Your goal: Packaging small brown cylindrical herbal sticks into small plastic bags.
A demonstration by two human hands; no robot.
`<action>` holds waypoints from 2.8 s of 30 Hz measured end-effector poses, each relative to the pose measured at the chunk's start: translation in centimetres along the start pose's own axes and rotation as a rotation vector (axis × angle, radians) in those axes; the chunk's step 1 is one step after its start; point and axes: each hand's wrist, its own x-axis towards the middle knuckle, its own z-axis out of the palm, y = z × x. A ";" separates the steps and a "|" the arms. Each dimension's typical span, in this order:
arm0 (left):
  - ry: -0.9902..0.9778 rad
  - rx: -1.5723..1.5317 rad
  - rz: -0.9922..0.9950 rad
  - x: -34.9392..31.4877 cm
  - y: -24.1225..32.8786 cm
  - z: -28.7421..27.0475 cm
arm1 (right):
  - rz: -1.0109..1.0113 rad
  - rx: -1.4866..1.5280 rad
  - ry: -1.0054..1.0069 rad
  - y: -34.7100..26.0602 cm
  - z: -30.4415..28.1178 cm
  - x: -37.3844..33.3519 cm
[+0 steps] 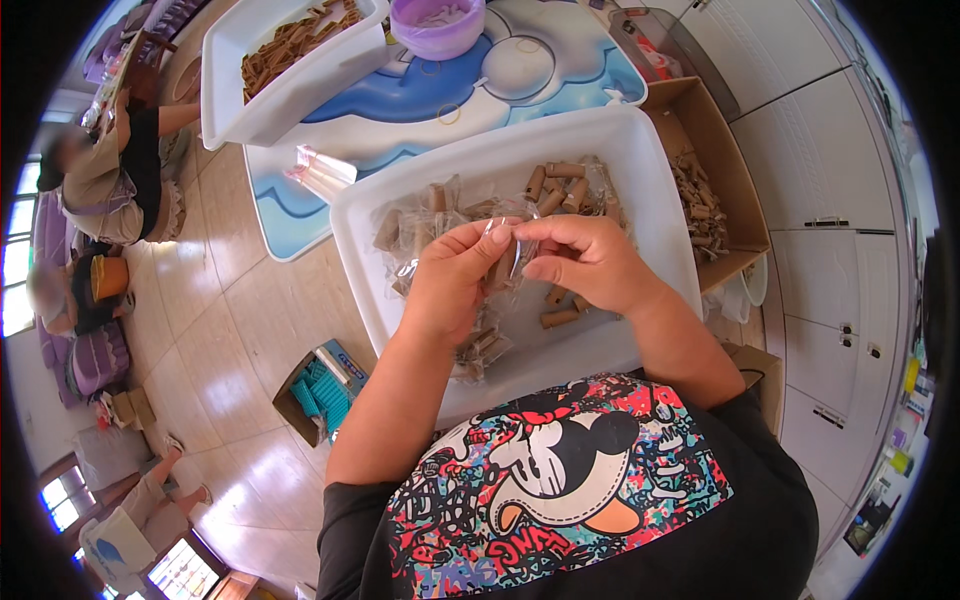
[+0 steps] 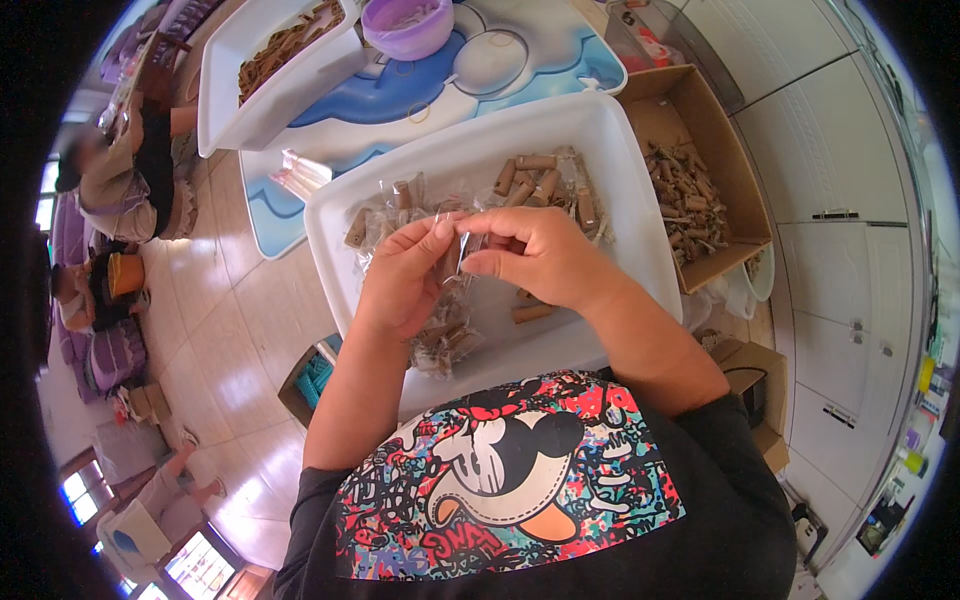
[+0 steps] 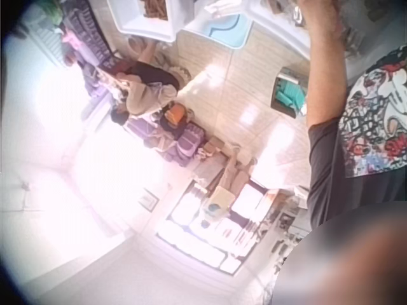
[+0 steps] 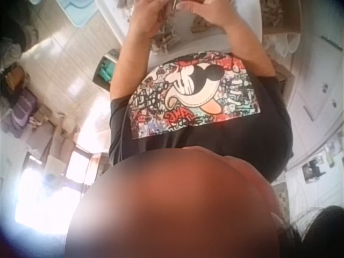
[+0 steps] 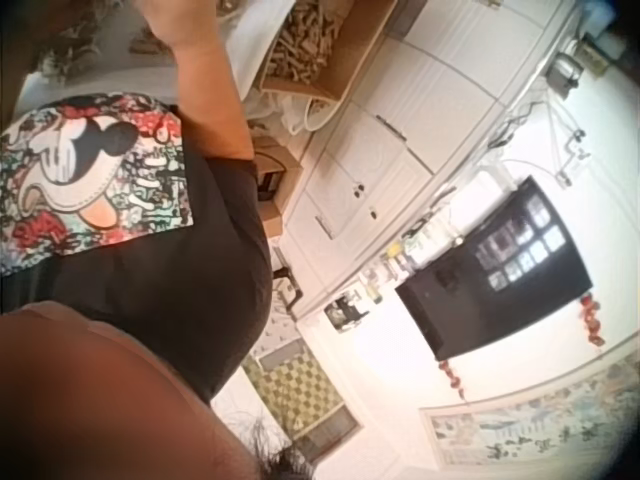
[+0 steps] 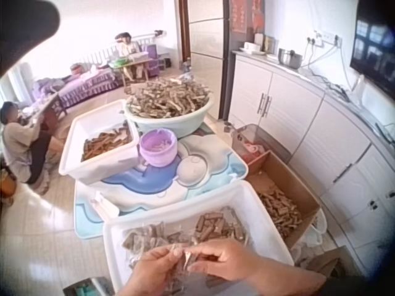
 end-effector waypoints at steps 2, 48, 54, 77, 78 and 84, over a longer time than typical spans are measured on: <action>0.031 -0.014 0.010 -0.2 0.0 0.3 | 0.021 -0.033 -0.024 0.5 0.1 0.0; 0.091 0.659 0.338 -1.6 -0.8 2.6 | -0.261 -0.187 0.468 1.4 0.4 1.4; 0.169 0.323 0.271 -1.2 -0.1 1.9 | 0.056 0.601 0.522 1.9 -2.9 1.4; 0.204 0.275 0.245 -1.6 1.1 1.2 | 0.292 0.278 0.148 0.9 -0.2 0.5; 0.173 0.260 0.235 -1.6 1.1 0.9 | 0.292 0.277 0.148 0.9 -0.2 0.5; 0.129 0.400 0.273 -1.9 1.0 0.8 | 0.349 0.343 0.151 0.8 -0.2 0.6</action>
